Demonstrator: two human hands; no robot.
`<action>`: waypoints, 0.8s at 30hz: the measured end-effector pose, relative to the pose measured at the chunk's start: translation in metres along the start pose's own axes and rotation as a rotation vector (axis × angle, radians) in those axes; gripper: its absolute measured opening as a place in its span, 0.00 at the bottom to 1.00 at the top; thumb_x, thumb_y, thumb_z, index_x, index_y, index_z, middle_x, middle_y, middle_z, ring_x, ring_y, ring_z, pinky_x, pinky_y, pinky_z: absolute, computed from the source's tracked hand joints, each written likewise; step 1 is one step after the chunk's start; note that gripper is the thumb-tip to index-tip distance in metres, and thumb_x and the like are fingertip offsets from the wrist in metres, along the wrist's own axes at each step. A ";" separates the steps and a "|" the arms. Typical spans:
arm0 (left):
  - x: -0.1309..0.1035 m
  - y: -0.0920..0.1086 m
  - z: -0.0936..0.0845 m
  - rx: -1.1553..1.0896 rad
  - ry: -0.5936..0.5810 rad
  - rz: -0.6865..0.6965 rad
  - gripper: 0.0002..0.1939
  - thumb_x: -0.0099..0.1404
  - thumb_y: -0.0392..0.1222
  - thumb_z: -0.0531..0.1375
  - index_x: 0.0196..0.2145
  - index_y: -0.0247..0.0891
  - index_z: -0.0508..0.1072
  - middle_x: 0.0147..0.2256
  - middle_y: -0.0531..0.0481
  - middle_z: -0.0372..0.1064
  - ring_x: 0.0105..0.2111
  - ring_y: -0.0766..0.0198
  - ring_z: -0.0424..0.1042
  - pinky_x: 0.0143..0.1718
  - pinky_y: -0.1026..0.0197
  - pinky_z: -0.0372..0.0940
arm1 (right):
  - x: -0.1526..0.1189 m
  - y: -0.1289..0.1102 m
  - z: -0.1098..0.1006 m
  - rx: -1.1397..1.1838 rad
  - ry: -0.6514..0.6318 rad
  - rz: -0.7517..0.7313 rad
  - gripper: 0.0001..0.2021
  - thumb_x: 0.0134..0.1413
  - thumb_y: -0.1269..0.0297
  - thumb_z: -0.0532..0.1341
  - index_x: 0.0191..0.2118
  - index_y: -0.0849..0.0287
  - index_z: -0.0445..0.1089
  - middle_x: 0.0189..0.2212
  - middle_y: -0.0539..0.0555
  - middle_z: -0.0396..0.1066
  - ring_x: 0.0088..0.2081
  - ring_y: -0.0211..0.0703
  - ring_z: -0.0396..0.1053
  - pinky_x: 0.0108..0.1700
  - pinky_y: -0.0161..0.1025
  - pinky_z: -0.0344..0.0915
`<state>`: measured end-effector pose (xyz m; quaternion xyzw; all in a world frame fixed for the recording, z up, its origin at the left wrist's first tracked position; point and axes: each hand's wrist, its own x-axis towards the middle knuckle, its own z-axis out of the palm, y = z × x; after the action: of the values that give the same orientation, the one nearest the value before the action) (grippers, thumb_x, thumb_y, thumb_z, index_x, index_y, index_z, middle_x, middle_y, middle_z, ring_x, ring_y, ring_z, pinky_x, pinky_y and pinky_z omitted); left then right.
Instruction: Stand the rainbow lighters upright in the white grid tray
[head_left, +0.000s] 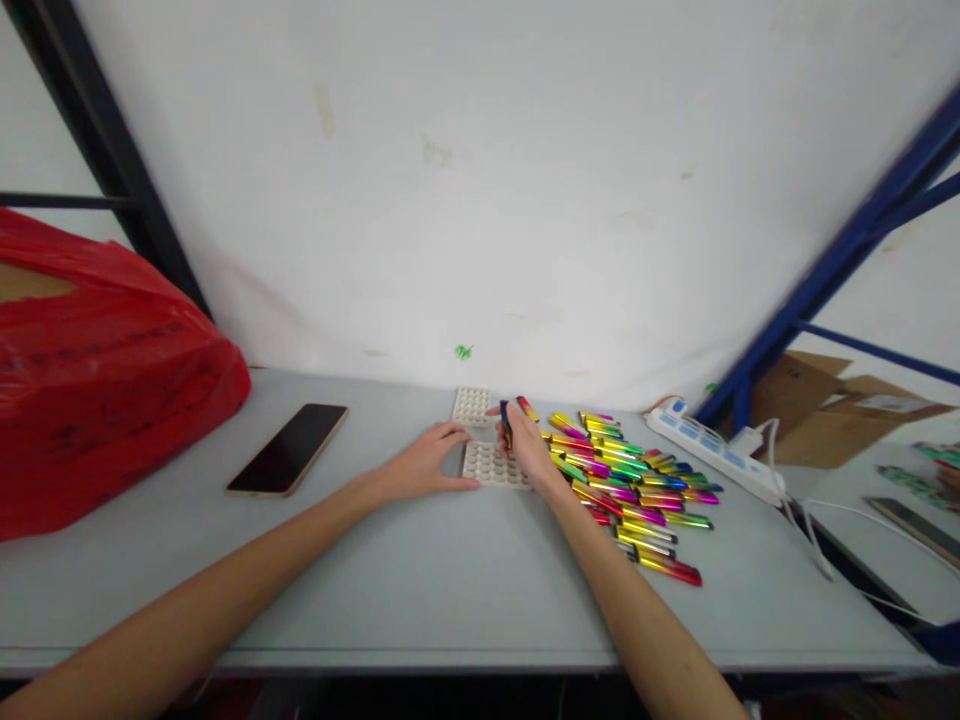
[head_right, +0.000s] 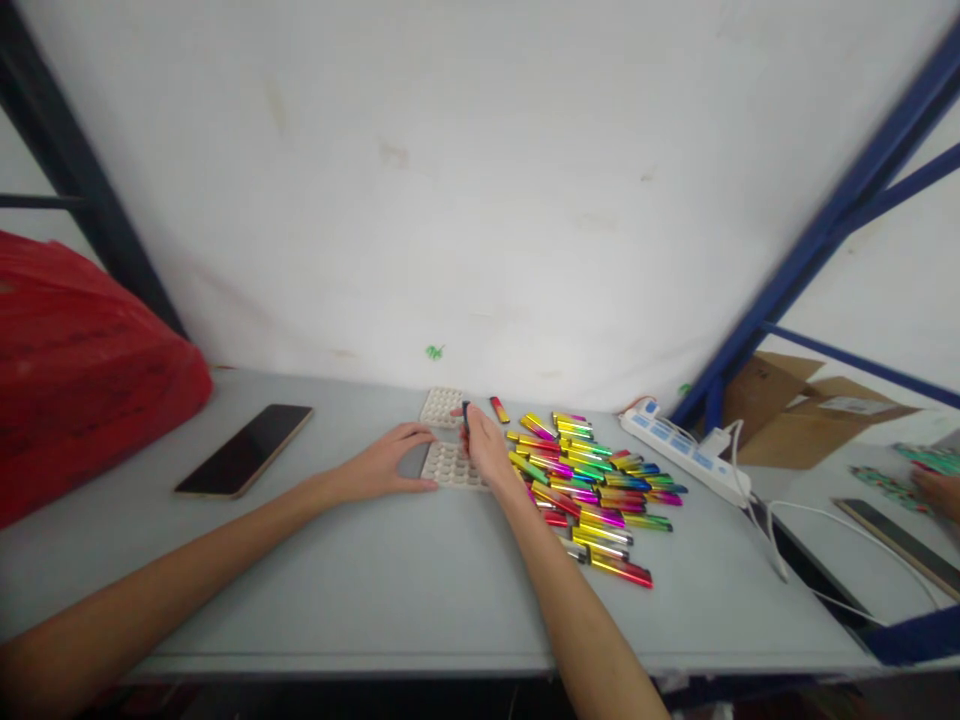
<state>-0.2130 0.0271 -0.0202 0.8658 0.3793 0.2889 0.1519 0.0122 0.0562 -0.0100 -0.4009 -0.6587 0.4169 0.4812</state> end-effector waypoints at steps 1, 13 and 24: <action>0.000 0.000 0.000 -0.003 0.002 0.001 0.33 0.61 0.63 0.73 0.57 0.43 0.75 0.58 0.41 0.71 0.60 0.45 0.70 0.65 0.45 0.64 | -0.001 -0.002 0.001 -0.025 -0.004 -0.015 0.34 0.64 0.26 0.47 0.42 0.53 0.71 0.24 0.46 0.64 0.22 0.40 0.63 0.26 0.39 0.64; 0.003 -0.005 0.004 -0.019 0.012 -0.008 0.40 0.58 0.67 0.73 0.59 0.40 0.76 0.58 0.38 0.71 0.60 0.42 0.70 0.66 0.43 0.64 | -0.011 -0.015 0.005 -0.299 0.030 -0.141 0.15 0.68 0.47 0.60 0.48 0.52 0.67 0.41 0.54 0.82 0.42 0.50 0.81 0.45 0.43 0.73; 0.004 -0.006 0.001 -0.016 -0.013 -0.018 0.39 0.58 0.67 0.73 0.59 0.42 0.76 0.59 0.39 0.71 0.61 0.42 0.69 0.66 0.43 0.63 | -0.004 -0.009 0.002 -0.580 -0.168 -0.276 0.09 0.69 0.62 0.64 0.51 0.56 0.70 0.44 0.57 0.81 0.47 0.47 0.79 0.51 0.41 0.71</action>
<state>-0.2129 0.0339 -0.0224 0.8628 0.3838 0.2850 0.1640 0.0096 0.0488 -0.0033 -0.3923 -0.8355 0.1746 0.3429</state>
